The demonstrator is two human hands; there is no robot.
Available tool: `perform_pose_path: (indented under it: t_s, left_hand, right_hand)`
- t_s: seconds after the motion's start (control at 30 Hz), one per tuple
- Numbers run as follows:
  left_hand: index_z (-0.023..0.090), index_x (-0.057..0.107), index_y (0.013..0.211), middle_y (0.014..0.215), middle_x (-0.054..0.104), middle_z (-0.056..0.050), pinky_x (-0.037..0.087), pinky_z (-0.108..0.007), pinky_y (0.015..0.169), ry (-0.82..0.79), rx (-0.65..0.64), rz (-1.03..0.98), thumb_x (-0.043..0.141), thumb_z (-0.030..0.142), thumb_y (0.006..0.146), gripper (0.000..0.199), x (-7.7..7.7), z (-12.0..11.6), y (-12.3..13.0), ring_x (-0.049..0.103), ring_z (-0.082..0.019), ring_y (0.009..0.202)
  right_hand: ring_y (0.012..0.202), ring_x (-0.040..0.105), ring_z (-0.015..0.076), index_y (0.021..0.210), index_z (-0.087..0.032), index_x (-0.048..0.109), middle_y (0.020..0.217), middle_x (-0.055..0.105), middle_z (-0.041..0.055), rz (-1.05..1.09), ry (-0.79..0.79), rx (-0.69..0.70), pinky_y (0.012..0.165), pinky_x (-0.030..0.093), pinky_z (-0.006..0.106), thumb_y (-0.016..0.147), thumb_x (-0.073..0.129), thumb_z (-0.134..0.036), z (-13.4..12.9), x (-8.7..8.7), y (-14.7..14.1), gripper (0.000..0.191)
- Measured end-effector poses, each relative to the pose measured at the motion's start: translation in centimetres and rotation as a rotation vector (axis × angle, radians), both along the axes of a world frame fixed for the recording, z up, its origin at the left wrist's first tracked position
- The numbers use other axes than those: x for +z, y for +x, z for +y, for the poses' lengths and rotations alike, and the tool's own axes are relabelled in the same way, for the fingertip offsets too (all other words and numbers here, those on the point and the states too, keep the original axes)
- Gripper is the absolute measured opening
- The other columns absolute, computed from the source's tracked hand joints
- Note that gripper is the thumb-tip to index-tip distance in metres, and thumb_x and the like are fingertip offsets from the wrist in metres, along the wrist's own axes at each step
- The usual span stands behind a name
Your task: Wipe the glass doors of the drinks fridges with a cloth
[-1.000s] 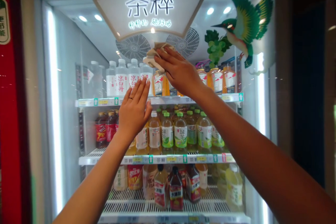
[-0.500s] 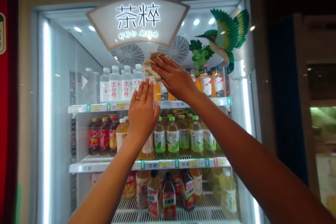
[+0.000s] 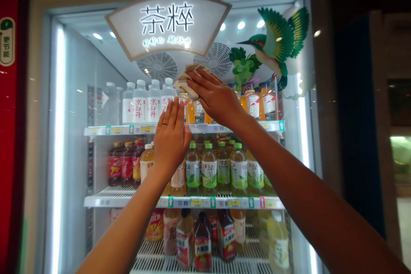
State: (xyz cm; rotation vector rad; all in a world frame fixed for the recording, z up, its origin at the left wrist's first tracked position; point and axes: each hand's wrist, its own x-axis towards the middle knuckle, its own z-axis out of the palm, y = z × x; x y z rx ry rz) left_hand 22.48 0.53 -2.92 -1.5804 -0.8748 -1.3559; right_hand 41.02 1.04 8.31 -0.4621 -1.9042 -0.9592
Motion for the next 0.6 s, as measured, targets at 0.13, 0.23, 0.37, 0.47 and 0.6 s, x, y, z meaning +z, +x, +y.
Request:
perform_pose_path:
  t_s: [0.13, 0.23, 0.37, 0.47, 0.6]
  left_hand:
    - [0.017, 0.018, 0.177, 0.18, 0.035, -0.014, 0.027, -0.055, 0.14, -0.016, -0.003, -0.002, 0.044, 0.012, 0.104, 0.078, 0.0, -0.1, 0.1, 0.028, -0.03, 0.169]
    - [0.017, 0.017, 0.178, 0.18, 0.034, -0.014, 0.029, -0.055, 0.139, -0.006, -0.001, -0.008, 0.044, 0.012, 0.105, 0.078, -0.1, -0.1, 0.1, 0.029, -0.029, 0.169]
    - [0.02, 0.011, 0.178, 0.181, 0.031, -0.013, 0.028, -0.055, 0.139, 0.004, -0.016, -0.014, 0.045, 0.012, 0.104, 0.082, -0.2, 0.1, 0.1, 0.028, -0.029, 0.169]
    - [0.021, 0.01, 0.178, 0.181, 0.031, -0.013, 0.028, -0.057, 0.139, -0.008, -0.029, -0.01, 0.045, 0.013, 0.104, 0.082, -0.1, 0.1, 0.1, 0.028, -0.03, 0.169]
    - [0.017, 0.018, 0.177, 0.18, 0.033, -0.016, 0.028, -0.058, 0.139, -0.024, -0.02, -0.024, 0.045, 0.013, 0.104, 0.079, -0.1, -0.1, 0.2, 0.03, -0.031, 0.169]
  right_hand:
    - [0.165, 0.038, 0.0261, 0.161, -0.041, 0.054, 0.171, 0.05, -0.008, -0.036, -0.007, -0.011, 0.137, 0.036, 0.062, 0.105, 0.051, -0.019, -0.5, -0.8, 1.9, 0.06]
    - [0.165, 0.038, 0.0249, 0.16, -0.042, 0.055, 0.171, 0.05, -0.008, -0.014, 0.019, -0.027, 0.137, 0.035, 0.062, 0.105, 0.049, -0.018, -0.4, -0.3, 2.7, 0.06]
    - [0.165, 0.038, 0.0265, 0.162, -0.048, 0.05, 0.17, 0.049, -0.0129, 0.047, 0.038, -0.011, 0.136, 0.035, 0.066, 0.103, 0.05, -0.015, 0.1, 0.6, 1.8, 0.067]
    - [0.165, 0.038, 0.0266, 0.163, -0.048, 0.049, 0.17, 0.049, -0.0129, 0.023, 0.028, -0.008, 0.136, 0.036, 0.065, 0.102, 0.05, -0.014, 0.1, 0.3, 1.4, 0.07]
    - [0.165, 0.037, 0.0254, 0.162, -0.043, 0.052, 0.172, 0.049, -0.0085, -0.005, 0.015, -0.011, 0.137, 0.035, 0.061, 0.104, 0.049, -0.016, -0.3, -0.9, 2.7, 0.064]
